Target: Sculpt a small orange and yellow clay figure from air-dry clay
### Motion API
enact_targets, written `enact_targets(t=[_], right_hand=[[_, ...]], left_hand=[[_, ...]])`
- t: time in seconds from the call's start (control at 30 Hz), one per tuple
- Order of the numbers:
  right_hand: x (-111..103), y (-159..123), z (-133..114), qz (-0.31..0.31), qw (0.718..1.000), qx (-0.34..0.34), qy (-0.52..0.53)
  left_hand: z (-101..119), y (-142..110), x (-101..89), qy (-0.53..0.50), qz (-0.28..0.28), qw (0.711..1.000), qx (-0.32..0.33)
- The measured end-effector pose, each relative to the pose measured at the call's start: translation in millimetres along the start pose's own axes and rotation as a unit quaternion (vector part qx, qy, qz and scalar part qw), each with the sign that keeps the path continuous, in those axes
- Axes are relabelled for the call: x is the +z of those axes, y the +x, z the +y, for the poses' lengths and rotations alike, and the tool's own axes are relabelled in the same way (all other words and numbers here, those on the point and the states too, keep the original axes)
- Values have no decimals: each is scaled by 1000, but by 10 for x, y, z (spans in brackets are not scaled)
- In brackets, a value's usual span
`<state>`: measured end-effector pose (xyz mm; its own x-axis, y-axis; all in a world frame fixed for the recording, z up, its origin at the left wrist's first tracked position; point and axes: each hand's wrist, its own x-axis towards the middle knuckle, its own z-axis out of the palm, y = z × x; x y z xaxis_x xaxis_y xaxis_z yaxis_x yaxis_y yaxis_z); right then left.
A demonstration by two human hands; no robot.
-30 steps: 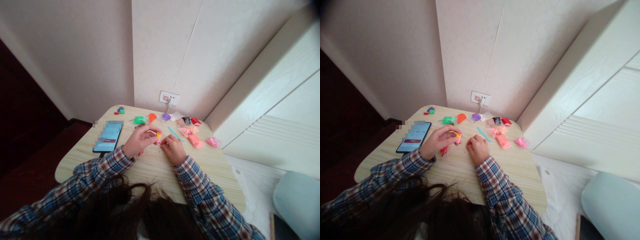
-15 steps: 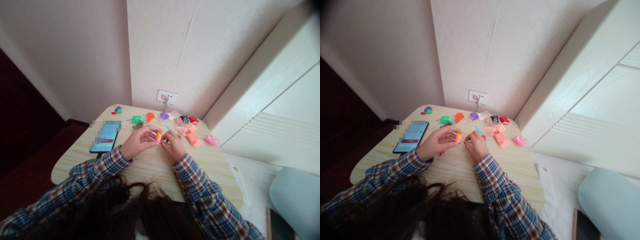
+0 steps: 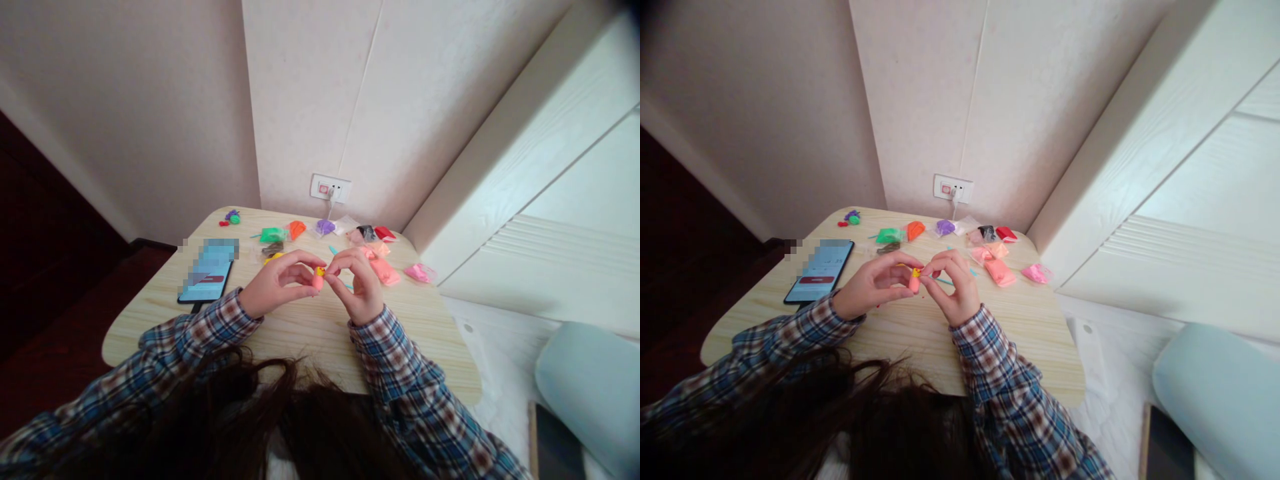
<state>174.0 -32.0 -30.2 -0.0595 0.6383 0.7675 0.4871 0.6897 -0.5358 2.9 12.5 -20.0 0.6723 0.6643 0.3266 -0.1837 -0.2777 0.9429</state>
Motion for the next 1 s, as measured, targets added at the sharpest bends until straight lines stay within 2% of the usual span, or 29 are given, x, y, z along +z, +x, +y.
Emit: enact_targets(t=[0.67, 1.0], right_hand=[[-17, -16, -9, 13, 999, -33, 21], [-13, 2, 18, 9, 997, -3, 75]], left_hand=[[19, 3, 10, -7, -23, 1000, 20], [43, 1, 14, 10, -33, 999, 21]])
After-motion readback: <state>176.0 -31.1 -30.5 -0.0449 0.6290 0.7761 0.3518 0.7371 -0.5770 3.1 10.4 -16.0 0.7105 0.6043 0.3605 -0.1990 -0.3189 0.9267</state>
